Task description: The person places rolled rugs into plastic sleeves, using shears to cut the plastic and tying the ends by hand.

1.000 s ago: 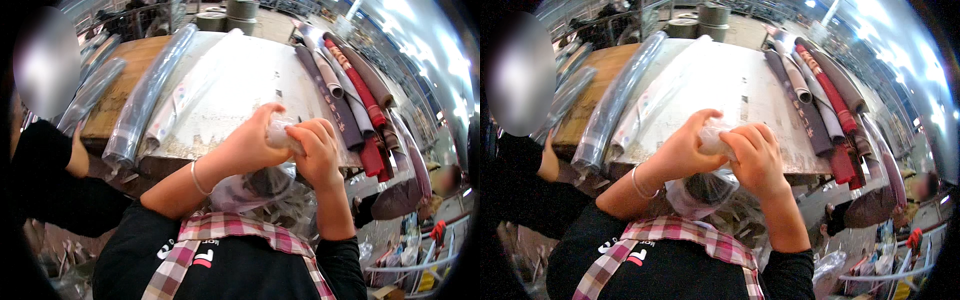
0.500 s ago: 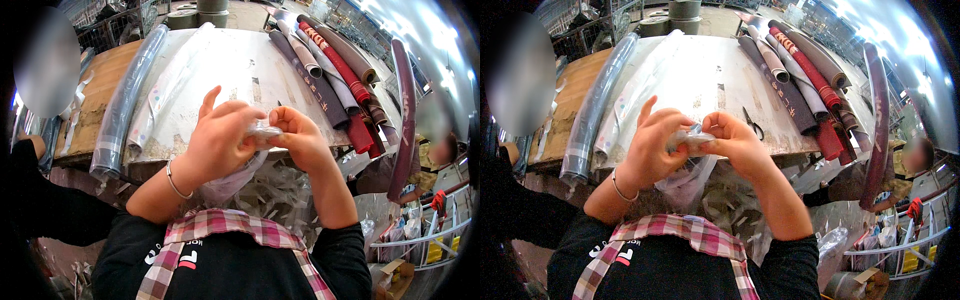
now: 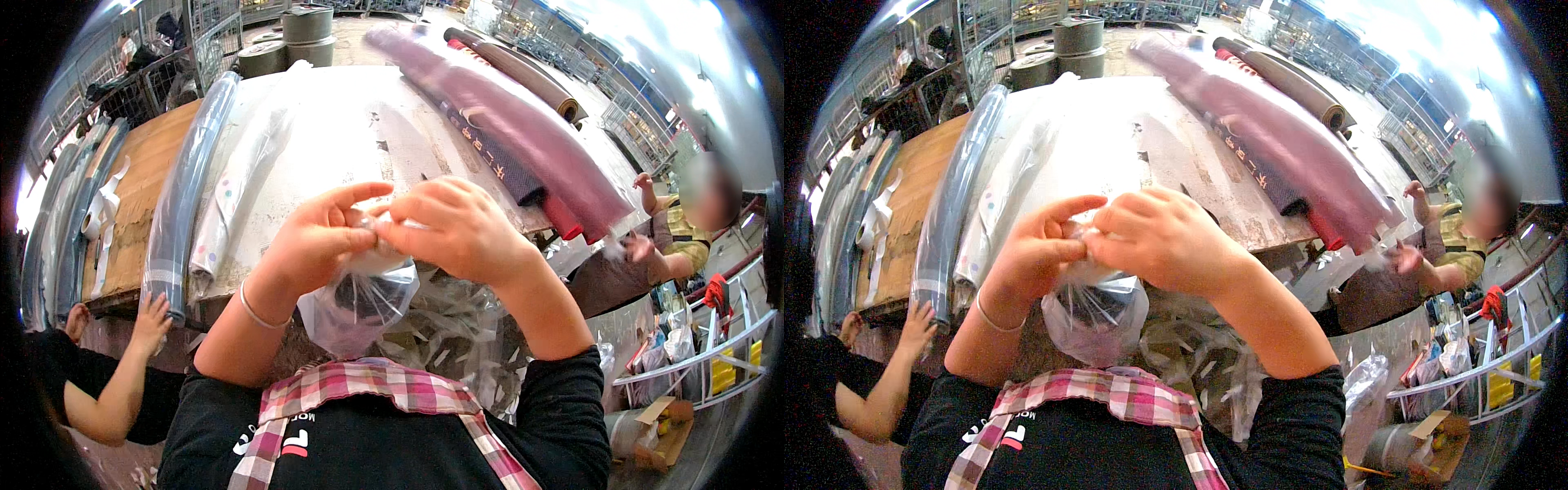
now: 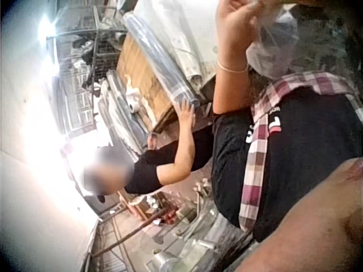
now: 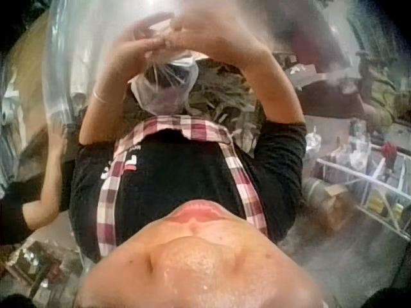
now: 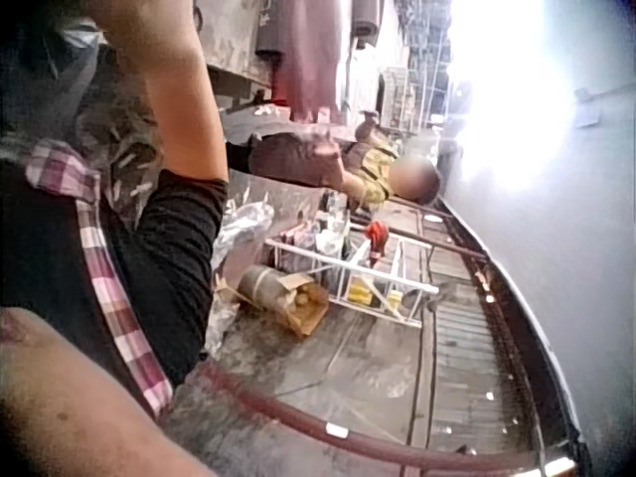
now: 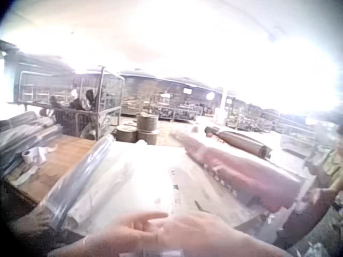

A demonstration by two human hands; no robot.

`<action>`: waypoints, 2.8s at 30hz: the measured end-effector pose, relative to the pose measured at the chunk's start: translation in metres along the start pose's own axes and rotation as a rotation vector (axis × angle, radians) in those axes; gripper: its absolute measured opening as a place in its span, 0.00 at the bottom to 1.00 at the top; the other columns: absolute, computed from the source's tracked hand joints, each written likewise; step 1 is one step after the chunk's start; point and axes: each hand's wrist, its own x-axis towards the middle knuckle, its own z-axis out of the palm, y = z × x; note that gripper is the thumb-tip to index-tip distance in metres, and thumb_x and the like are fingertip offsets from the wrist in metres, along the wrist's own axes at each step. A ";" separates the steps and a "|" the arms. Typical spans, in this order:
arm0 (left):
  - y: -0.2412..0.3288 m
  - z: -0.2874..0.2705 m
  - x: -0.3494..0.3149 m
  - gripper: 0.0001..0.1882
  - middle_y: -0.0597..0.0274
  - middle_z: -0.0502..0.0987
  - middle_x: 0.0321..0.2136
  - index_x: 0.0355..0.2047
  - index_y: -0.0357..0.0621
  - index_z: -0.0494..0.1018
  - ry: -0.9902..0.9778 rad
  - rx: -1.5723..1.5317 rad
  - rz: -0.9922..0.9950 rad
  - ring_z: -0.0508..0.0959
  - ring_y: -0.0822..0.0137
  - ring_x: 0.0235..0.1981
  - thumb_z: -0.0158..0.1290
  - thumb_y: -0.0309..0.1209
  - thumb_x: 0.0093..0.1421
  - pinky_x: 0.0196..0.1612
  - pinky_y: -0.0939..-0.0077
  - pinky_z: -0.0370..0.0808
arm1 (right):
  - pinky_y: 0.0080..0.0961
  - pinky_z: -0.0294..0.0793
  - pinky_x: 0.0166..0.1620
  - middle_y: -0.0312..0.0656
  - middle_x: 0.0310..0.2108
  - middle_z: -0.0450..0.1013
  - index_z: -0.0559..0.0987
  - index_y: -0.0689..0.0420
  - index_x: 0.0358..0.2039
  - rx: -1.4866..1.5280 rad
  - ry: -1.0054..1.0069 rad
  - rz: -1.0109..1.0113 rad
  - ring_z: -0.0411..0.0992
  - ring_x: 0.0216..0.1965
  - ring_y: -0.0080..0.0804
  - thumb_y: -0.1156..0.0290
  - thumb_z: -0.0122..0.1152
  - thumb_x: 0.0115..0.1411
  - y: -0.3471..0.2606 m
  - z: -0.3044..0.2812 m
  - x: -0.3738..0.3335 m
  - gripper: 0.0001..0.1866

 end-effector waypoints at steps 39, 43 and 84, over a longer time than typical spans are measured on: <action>-0.114 -0.116 -0.009 0.37 0.62 0.64 0.45 0.48 0.47 0.58 -0.680 1.339 0.440 0.64 0.67 0.46 0.55 0.48 0.39 0.50 0.79 0.57 | 0.35 0.56 0.50 0.56 0.45 0.60 0.59 0.62 0.48 1.103 0.381 1.536 0.60 0.46 0.45 0.62 0.52 0.49 -0.057 0.115 -0.095 0.28; 0.045 -0.124 0.104 0.27 0.55 0.70 0.30 0.33 0.42 0.68 -0.435 1.198 0.344 0.70 0.60 0.30 0.56 0.48 0.36 0.34 0.69 0.66 | 0.35 0.56 0.50 0.56 0.45 0.60 0.60 0.61 0.48 0.680 0.580 1.273 0.60 0.45 0.46 0.60 0.53 0.49 0.024 0.060 0.017 0.29; -0.310 -0.127 -0.013 0.23 0.54 0.72 0.34 0.38 0.43 0.67 0.376 0.787 -0.734 0.71 0.62 0.33 0.52 0.42 0.43 0.38 0.74 0.67 | 0.37 0.60 0.45 0.55 0.40 0.65 0.66 0.65 0.42 0.120 -0.255 1.338 0.63 0.42 0.47 0.60 0.54 0.45 0.154 0.273 -0.258 0.27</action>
